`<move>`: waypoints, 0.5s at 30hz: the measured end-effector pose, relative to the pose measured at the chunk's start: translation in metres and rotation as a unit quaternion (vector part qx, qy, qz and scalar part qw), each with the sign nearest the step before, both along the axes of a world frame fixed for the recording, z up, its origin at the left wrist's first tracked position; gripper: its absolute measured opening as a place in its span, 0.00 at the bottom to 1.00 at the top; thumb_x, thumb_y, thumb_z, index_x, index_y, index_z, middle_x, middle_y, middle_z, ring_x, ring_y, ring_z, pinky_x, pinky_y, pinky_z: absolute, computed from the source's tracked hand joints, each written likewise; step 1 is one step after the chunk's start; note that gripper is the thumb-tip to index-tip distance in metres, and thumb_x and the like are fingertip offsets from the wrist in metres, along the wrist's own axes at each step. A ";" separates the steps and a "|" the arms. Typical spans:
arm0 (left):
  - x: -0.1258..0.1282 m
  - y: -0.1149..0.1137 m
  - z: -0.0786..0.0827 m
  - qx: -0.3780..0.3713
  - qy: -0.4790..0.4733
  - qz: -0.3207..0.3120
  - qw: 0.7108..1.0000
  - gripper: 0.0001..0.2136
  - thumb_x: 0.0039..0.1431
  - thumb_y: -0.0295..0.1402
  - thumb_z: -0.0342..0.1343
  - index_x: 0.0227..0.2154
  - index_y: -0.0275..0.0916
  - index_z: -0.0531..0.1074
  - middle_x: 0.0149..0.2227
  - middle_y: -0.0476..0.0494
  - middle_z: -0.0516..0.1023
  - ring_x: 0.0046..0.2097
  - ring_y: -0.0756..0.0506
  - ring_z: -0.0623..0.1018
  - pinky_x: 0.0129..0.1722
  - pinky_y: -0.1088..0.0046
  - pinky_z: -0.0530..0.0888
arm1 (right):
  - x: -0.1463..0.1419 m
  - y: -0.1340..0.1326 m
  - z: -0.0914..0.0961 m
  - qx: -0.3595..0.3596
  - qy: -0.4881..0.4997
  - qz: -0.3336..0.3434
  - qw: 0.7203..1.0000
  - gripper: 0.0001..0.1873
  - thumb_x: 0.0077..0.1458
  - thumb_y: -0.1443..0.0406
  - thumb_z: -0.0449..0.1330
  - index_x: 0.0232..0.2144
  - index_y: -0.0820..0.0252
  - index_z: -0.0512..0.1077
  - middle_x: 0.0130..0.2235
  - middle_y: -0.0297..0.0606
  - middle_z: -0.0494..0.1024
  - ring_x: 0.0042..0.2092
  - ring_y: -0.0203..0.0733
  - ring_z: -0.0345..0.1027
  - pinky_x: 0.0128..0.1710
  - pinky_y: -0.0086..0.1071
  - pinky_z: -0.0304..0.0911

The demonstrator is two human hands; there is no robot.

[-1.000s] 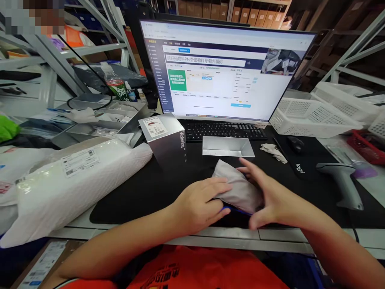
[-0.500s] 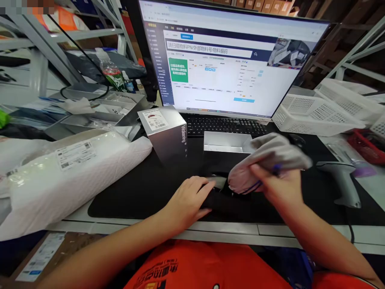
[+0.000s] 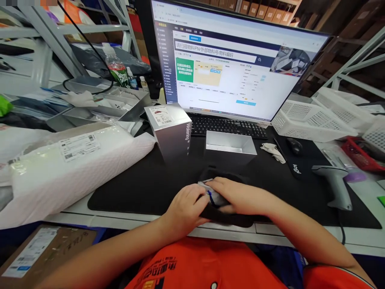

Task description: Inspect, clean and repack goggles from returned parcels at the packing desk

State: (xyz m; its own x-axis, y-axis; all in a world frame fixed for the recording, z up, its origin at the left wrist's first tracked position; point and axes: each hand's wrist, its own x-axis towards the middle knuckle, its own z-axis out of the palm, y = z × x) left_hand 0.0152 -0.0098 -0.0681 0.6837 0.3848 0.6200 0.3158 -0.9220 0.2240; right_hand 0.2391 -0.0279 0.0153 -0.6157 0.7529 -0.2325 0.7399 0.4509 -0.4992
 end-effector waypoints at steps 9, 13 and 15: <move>-0.015 -0.004 0.005 -0.255 -0.016 0.023 0.967 0.21 0.46 0.26 0.71 0.40 0.40 0.66 0.51 0.38 0.75 0.51 0.39 0.79 0.49 0.62 0.79 | 0.036 -0.067 0.019 -0.044 0.059 -0.147 0.986 0.28 0.69 0.57 0.55 0.68 0.45 0.60 0.70 0.35 0.59 0.71 0.50 0.52 0.69 0.50 0.54; -0.015 -0.001 0.004 -0.287 -0.013 0.011 0.958 0.17 0.54 0.23 0.61 0.45 0.41 0.66 0.56 0.34 0.70 0.57 0.38 0.76 0.52 0.59 0.78 | 0.062 -0.108 0.015 -0.031 0.082 -0.199 0.976 0.27 0.67 0.58 0.58 0.66 0.38 0.63 0.69 0.34 0.61 0.70 0.54 0.54 0.68 0.53 0.56; -0.013 0.001 0.003 -0.282 -0.005 0.007 0.959 0.18 0.56 0.23 0.58 0.49 0.41 0.65 0.59 0.33 0.68 0.58 0.38 0.75 0.53 0.58 0.78 | 0.072 -0.118 0.005 0.011 0.101 -0.230 0.968 0.26 0.66 0.59 0.59 0.64 0.37 0.65 0.68 0.36 0.64 0.68 0.56 0.58 0.66 0.54 0.58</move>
State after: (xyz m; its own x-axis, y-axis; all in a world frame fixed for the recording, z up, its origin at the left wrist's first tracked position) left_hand 0.0017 -0.0088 -0.0650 0.6712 0.6703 0.3166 0.3231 -0.6490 0.6888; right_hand 0.3113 -0.1460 0.0204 -0.2445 0.9618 -0.1234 0.7533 0.1083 -0.6487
